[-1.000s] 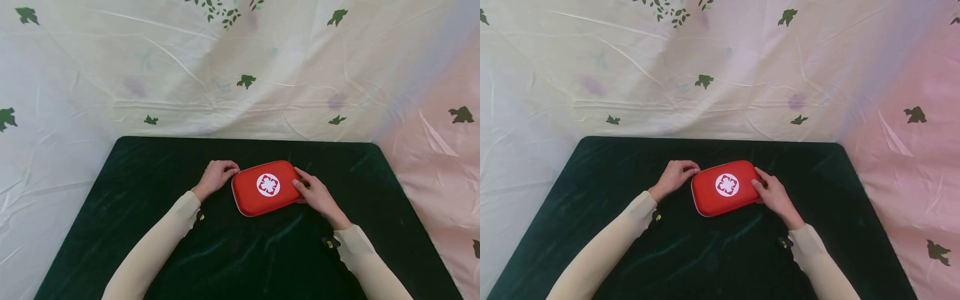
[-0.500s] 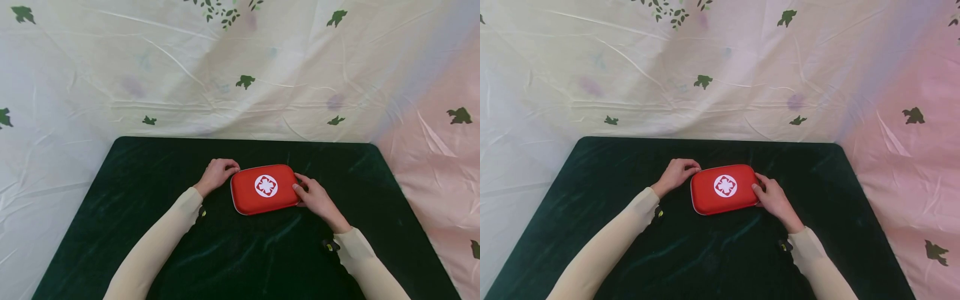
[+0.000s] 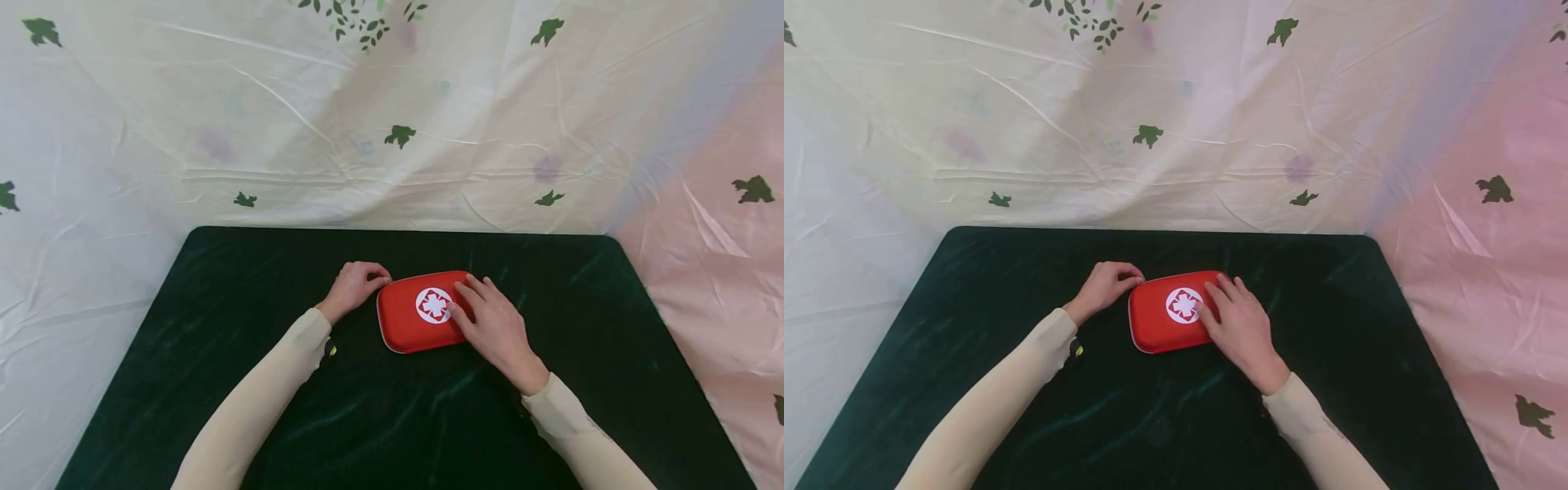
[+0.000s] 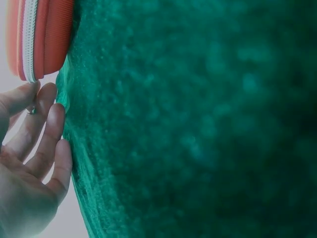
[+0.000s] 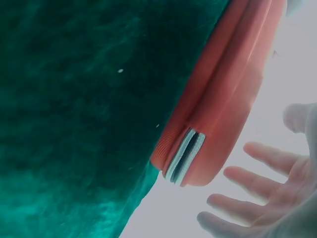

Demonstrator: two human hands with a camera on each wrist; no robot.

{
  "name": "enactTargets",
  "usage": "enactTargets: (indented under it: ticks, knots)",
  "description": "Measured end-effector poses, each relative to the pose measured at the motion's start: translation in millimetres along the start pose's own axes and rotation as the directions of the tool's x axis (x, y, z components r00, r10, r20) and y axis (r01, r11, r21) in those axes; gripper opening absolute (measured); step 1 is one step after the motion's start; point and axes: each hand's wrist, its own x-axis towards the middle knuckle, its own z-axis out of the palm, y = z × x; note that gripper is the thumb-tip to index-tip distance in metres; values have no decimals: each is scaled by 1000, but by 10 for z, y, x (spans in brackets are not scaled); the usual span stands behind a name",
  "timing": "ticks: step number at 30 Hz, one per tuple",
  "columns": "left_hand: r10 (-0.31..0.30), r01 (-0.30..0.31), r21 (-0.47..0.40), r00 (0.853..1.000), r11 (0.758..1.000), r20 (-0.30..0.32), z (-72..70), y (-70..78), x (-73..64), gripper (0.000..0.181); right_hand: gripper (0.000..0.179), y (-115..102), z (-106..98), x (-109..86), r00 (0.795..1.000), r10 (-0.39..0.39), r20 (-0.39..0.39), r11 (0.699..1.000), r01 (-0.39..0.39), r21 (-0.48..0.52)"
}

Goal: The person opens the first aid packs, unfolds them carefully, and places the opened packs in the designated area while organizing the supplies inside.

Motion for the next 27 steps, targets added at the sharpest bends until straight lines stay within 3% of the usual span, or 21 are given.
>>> enactTargets:
  ticks: [7, 14, 19, 27]
  knots:
    - [-12, 12, 0, 1000, 1000, 3, -18, -20, -26, 16, 68, -83, 80, 81, 991, -88, 97, 996, 88, 5]
    - [2, -2, 13, 1000, 1000, -6, -31, -37, -29, 16, 77, -60, 106, 125, 959, -161, 234, 986, 167, -7]
    - [2, -2, 28, 1000, 1000, 10, -28, -42, -36, 17, 78, -47, 74, 137, 946, -159, 283, 985, 172, -24]
    - [31, -33, 89, 999, 996, 27, -30, -34, -46, 16, 79, -23, 63, 129, 945, -143, 295, 988, 154, -17]
